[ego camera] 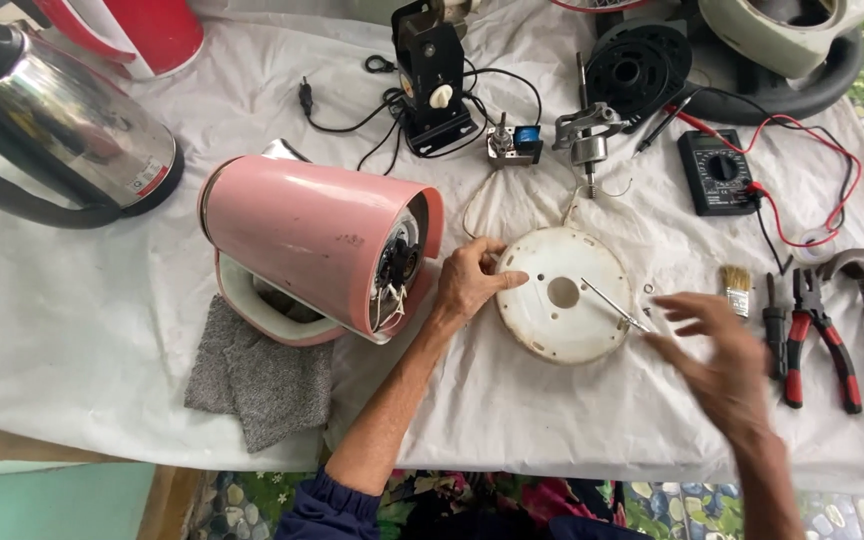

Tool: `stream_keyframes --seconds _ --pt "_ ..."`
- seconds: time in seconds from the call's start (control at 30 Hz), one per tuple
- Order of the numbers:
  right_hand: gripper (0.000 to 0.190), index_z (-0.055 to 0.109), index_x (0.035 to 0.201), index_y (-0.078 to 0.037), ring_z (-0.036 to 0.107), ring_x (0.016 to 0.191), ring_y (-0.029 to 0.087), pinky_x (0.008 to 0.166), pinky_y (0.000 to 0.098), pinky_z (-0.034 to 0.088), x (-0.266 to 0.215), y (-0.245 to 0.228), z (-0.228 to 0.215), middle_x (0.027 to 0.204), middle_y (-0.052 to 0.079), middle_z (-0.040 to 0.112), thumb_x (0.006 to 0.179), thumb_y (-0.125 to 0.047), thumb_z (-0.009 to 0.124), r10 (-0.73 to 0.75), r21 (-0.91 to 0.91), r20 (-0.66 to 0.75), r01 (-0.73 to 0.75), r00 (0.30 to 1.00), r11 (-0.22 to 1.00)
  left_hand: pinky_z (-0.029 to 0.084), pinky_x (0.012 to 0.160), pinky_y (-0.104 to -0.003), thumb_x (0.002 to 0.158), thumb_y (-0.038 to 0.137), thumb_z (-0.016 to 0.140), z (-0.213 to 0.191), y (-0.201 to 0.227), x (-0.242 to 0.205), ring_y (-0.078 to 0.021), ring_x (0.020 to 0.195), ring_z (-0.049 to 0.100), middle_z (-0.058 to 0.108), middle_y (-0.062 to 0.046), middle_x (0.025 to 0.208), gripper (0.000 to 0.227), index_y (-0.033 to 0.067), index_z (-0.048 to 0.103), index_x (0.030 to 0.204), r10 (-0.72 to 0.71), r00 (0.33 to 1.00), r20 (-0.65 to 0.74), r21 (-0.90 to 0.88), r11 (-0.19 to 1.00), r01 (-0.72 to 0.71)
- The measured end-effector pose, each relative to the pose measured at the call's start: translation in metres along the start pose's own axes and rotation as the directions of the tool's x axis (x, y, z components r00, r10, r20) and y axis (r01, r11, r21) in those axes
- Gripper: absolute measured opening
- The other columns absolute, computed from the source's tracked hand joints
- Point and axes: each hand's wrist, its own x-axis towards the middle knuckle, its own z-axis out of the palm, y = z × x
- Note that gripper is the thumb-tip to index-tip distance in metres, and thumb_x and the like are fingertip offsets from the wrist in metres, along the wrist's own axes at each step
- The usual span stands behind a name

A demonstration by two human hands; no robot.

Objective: The person is using a screwdriver to remove screws from the bottom of a pink electric kettle's base.

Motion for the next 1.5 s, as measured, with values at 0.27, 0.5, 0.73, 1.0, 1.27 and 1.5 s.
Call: stream_keyframes --seconds 0.27,0.5,0.73,1.0,1.27,1.5 --pt "0.034 0.071 0.124 -0.018 0.070 0.079 0.016 0.077 0.0306 0.056 0.003 0.021 0.038 0.107 0.004 0.070 0.090 -0.019 0.074 0.055 -0.033 0.111 -0.051 0.992 0.998 0.054 0.079 -0.031 0.076 0.037 0.078 0.011 0.001 -0.002 -0.0203 0.103 0.063 0.068 -0.011 0.114 0.053 0.0092 0.056 0.116 -0.103 0.962 0.255 -0.560 0.795 0.234" --pt "0.027 0.078 0.117 -0.026 0.070 0.081 0.023 0.073 0.0367 0.057 0.009 -0.016 0.041 0.094 0.006 0.070 0.091 -0.019 0.077 0.074 0.022 -0.011 -0.073 0.997 0.997 0.063 0.074 -0.027 0.078 0.010 0.087 0.018 0.005 -0.002 -0.0133 0.088 0.072 0.074 -0.004 0.098 0.055 0.0119 0.057 0.124 -0.016 0.968 0.249 -0.791 0.573 0.212" --pt "0.023 0.077 0.115 -0.025 0.073 0.083 0.032 0.073 0.0433 0.059 0.023 -0.044 0.034 0.091 0.009 0.073 0.092 -0.020 0.074 0.057 -0.060 0.028 -0.055 0.998 0.997 0.063 0.076 -0.029 0.077 0.008 0.088 0.018 0.006 -0.004 -0.0127 0.091 0.071 0.074 -0.004 0.101 0.054 0.0086 0.062 0.124 0.010 0.976 0.220 -0.808 0.563 0.176" --pt "0.023 0.077 0.114 -0.027 0.074 0.082 0.031 0.072 0.0431 0.059 0.031 -0.051 0.031 0.091 0.008 0.074 0.092 -0.022 0.075 0.072 -0.082 0.061 -0.066 0.996 0.994 0.063 0.074 -0.028 0.078 0.010 0.088 0.023 -0.001 -0.002 -0.0115 0.088 0.071 0.073 -0.003 0.098 0.052 0.0095 0.063 0.124 0.021 0.979 0.205 -0.815 0.558 0.159" --pt "0.020 0.076 0.112 -0.029 0.073 0.077 0.032 0.071 0.0440 0.058 0.036 -0.052 0.029 0.089 0.007 0.074 0.093 -0.024 0.073 0.046 -0.135 0.082 -0.035 0.996 0.990 0.063 0.074 -0.027 0.079 0.010 0.087 0.024 -0.001 -0.002 -0.0112 0.087 0.071 0.073 -0.003 0.098 0.052 0.0093 0.063 0.125 0.017 0.979 0.202 -0.816 0.556 0.159" --pt "0.017 0.075 0.110 -0.030 0.074 0.080 0.034 0.070 0.0461 0.059 0.038 -0.058 0.025 0.090 0.005 0.074 0.093 -0.027 0.071 0.050 -0.199 0.116 -0.026 0.992 0.980 0.062 0.074 -0.026 0.079 0.011 0.087 0.026 -0.003 -0.002 -0.0097 0.088 0.070 0.073 -0.002 0.097 0.052 0.0096 0.063 0.124 0.017 0.981 0.192 -0.810 0.567 0.149"
